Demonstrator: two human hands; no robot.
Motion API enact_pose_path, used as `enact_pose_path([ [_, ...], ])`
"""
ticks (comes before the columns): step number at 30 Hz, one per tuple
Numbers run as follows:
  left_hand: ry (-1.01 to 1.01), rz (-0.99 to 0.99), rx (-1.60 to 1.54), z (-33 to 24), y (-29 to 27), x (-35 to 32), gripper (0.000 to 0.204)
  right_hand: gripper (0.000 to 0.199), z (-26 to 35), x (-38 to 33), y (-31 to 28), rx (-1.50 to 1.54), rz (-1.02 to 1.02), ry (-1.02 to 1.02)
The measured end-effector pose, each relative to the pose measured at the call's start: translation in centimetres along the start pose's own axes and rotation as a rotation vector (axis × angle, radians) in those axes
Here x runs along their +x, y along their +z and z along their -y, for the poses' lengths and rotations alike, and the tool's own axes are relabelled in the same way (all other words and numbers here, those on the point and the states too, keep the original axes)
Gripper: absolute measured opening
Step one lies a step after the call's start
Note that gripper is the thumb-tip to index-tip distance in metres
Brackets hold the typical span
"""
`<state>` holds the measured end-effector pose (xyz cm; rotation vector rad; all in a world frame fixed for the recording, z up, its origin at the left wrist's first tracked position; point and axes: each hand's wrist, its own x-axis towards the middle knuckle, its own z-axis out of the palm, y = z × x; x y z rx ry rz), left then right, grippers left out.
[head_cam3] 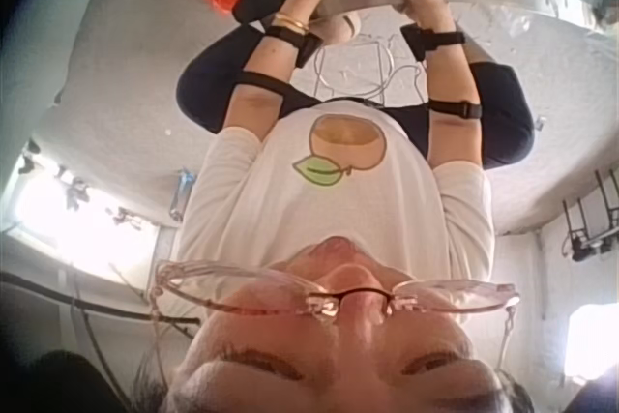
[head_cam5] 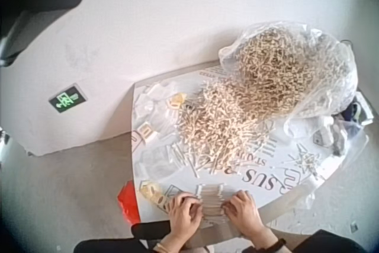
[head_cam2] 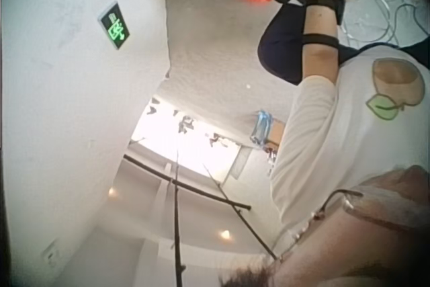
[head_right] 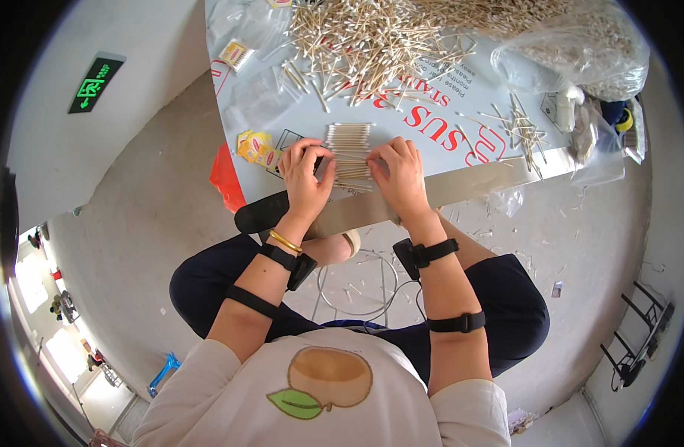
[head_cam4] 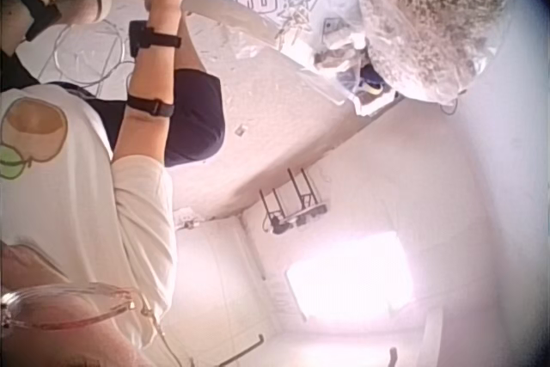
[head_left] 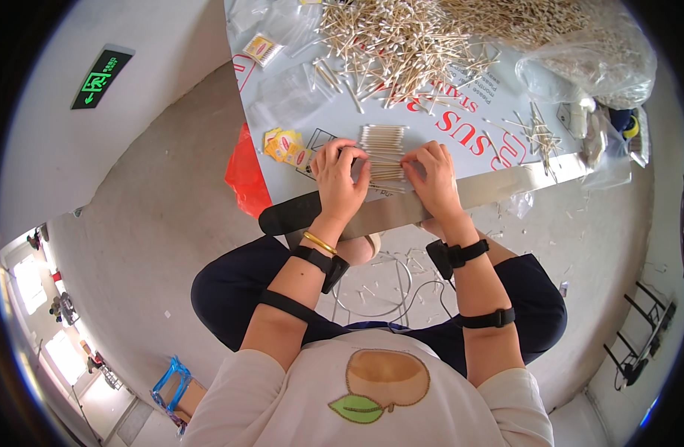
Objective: Packing cotton swabs into individual plastic bags.
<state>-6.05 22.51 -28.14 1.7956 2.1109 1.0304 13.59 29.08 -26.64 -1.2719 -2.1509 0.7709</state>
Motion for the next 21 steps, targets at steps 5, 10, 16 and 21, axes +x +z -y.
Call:
enact_pose_path([
  [5,-0.03,-0.025,-0.036,-0.17,-0.1,-0.01,0.018,0.013,0.03,0.3,0.14,0.023,0.022,0.105],
  [10,0.015,-0.004,0.017,-0.03,0.04,-0.14,0.016,0.016,-0.25,0.2,0.45,0.041,-0.009,0.077],
  [16,0.011,-0.001,0.043,0.0,0.2,-0.11,0.01,0.017,-0.08,0.22,0.08,-0.028,0.032,0.02],
  [21,0.012,-0.006,0.05,-0.08,0.2,-0.05,0.01,0.017,0.44,0.34,-0.36,-0.028,0.038,-0.003],
])
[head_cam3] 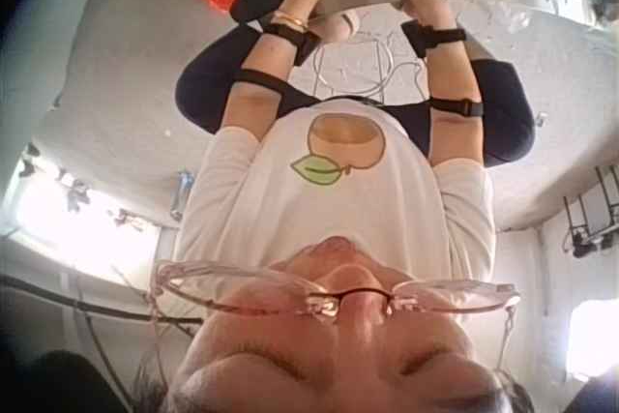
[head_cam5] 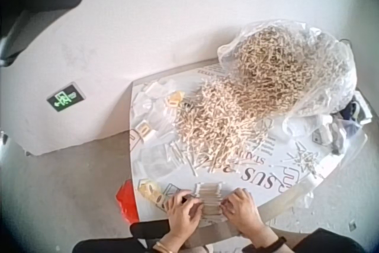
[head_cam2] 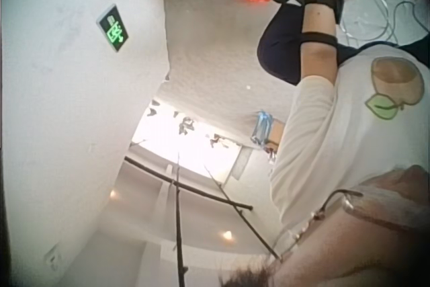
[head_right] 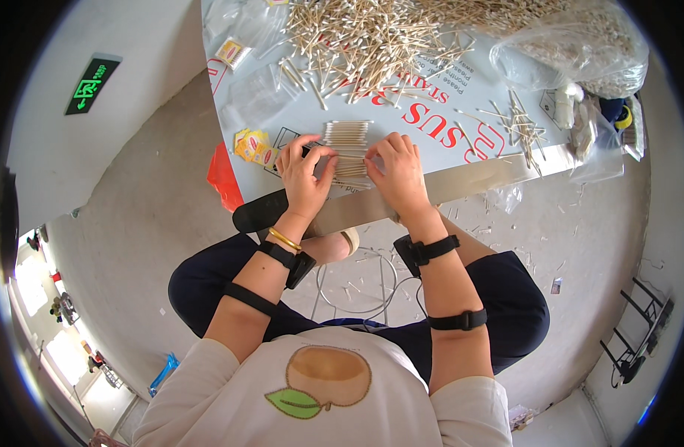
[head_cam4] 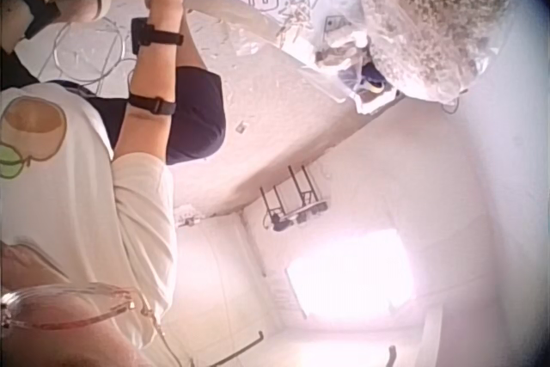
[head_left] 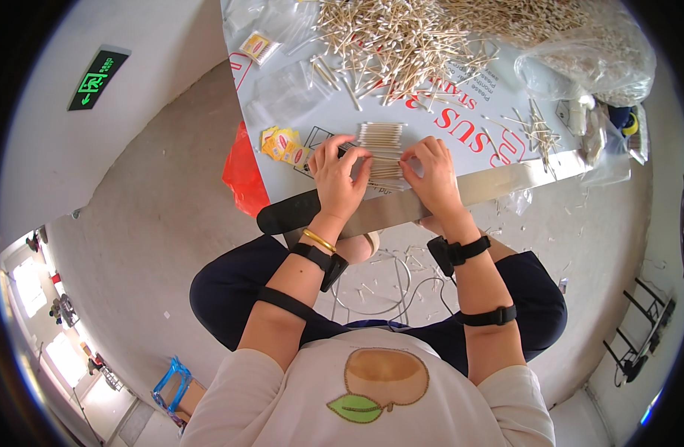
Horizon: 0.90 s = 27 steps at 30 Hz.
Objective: Packing cotton swabs into individual plastic bags.
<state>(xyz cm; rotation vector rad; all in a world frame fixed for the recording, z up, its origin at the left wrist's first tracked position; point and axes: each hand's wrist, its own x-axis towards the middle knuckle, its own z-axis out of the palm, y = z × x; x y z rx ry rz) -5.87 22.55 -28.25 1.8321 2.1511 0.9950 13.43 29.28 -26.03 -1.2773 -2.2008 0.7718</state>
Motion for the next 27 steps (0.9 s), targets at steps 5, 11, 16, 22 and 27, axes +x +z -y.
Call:
enact_pose_path([
  [5,0.003,-0.011,-0.011,0.1,0.02,0.04,0.01,0.018,0.35,-0.06,-0.4,0.004,-0.004,-0.02],
  [11,0.002,-0.011,-0.01,-0.07,0.06,0.08,0.012,0.017,0.17,-0.37,-0.13,-0.036,0.026,-0.006],
  [16,-0.004,-0.013,-0.008,-0.07,-0.05,0.1,0.012,0.016,0.45,-0.32,-0.11,-0.042,0.032,-0.008],
  [22,0.001,-0.009,0.0,-0.09,-0.11,0.09,0.017,0.016,0.19,-0.21,-0.01,-0.058,0.03,-0.022],
  [27,-0.019,0.0,-0.018,-0.14,-0.04,0.09,0.026,0.015,-0.3,0.11,0.37,-0.047,0.004,-0.003],
])
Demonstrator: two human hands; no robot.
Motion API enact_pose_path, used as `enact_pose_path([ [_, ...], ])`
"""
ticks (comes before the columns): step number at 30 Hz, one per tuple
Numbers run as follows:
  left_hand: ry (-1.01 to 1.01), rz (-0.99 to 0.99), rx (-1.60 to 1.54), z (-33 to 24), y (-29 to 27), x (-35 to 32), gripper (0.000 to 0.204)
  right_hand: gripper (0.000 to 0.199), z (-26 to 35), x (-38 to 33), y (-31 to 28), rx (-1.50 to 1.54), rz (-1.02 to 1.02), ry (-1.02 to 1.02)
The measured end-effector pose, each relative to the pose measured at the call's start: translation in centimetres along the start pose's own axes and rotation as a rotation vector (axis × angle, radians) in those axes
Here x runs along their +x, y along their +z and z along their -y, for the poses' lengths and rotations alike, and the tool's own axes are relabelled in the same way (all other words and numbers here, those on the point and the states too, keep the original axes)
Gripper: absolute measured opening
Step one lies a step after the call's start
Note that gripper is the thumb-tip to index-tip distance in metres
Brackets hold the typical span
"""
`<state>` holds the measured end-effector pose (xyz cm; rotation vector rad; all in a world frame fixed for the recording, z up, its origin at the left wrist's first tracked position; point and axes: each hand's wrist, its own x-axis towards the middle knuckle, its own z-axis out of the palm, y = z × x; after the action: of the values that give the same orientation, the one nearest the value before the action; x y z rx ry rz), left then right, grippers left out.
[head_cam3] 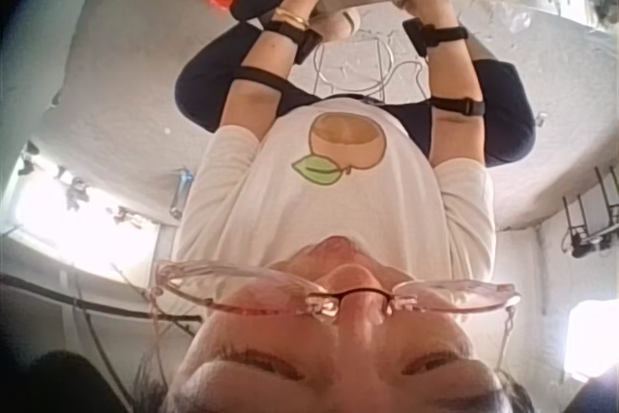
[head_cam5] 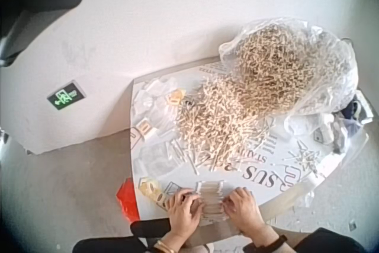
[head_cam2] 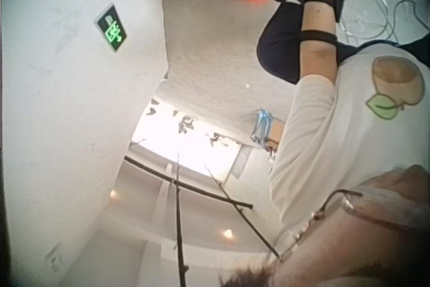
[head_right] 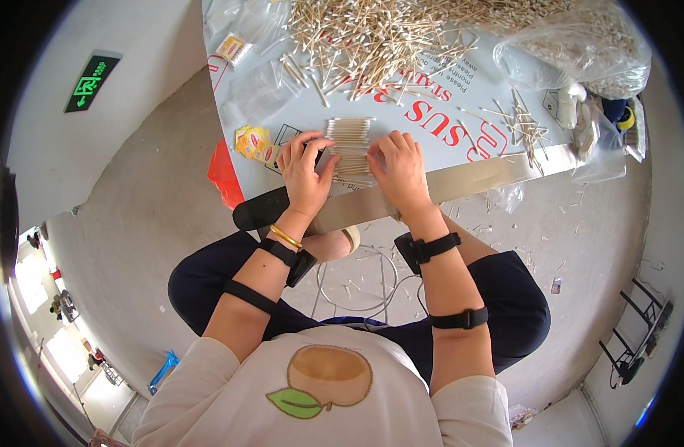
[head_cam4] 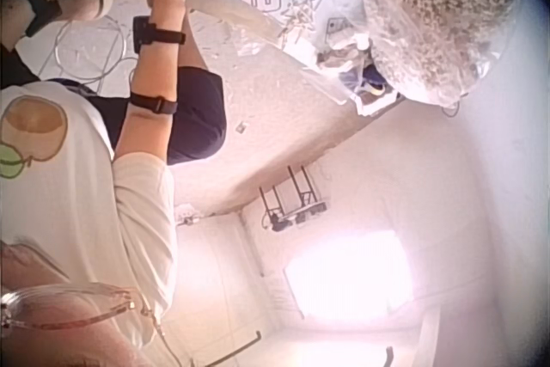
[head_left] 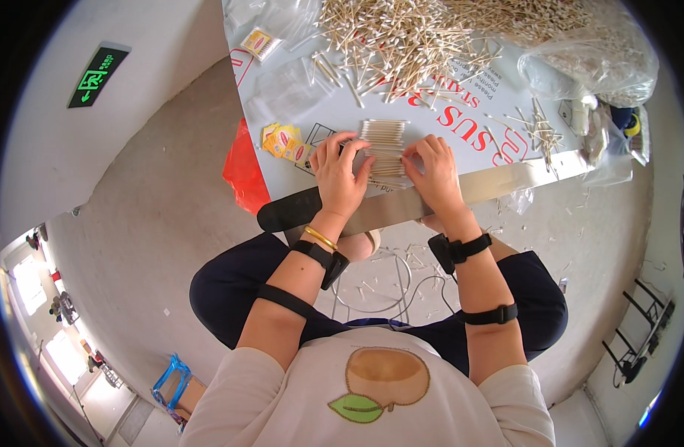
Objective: Packing cotton swabs into individual plastic bags.
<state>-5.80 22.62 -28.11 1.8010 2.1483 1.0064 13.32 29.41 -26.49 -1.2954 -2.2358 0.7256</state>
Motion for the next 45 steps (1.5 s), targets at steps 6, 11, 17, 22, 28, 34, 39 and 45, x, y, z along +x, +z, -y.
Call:
enact_pose_path([
  [6,0.007,0.0,0.005,0.1,0.0,-0.1,0.026,0.016,-0.1,0.3,0.0,0.012,-0.014,-0.026],
  [11,0.008,0.008,0.008,0.2,0.0,-0.2,0.022,0.017,0.5,0.3,-0.5,0.04,-0.011,-0.057],
  [17,0.008,0.005,-0.018,0.4,0.0,-0.3,0.021,0.019,0.6,0.1,-0.5,0.073,0.022,-0.018],
  [22,-0.014,-0.032,-0.112,0.9,0.0,-0.3,0.026,0.017,-0.3,-0.2,-0.1,0.36,-0.097,0.173],
  [28,0.027,0.033,-0.495,-0.7,0.4,1.4,0.059,0.044,-0.2,1.5,2.3,0.511,-0.252,0.023],
  [34,0.023,0.145,-0.66,-1.2,2.4,3.2,0.088,0.052,1.8,3.0,4.4,0.548,-0.246,0.001],
  [39,-0.064,0.089,-0.83,-2.0,2.7,3.1,0.095,0.055,1.4,2.7,4.5,0.681,-0.275,0.054],
  [45,-0.071,0.129,-0.826,-1.3,0.7,0.3,0.1,0.056,2.4,-1.5,3.8,0.665,-0.257,0.072],
])
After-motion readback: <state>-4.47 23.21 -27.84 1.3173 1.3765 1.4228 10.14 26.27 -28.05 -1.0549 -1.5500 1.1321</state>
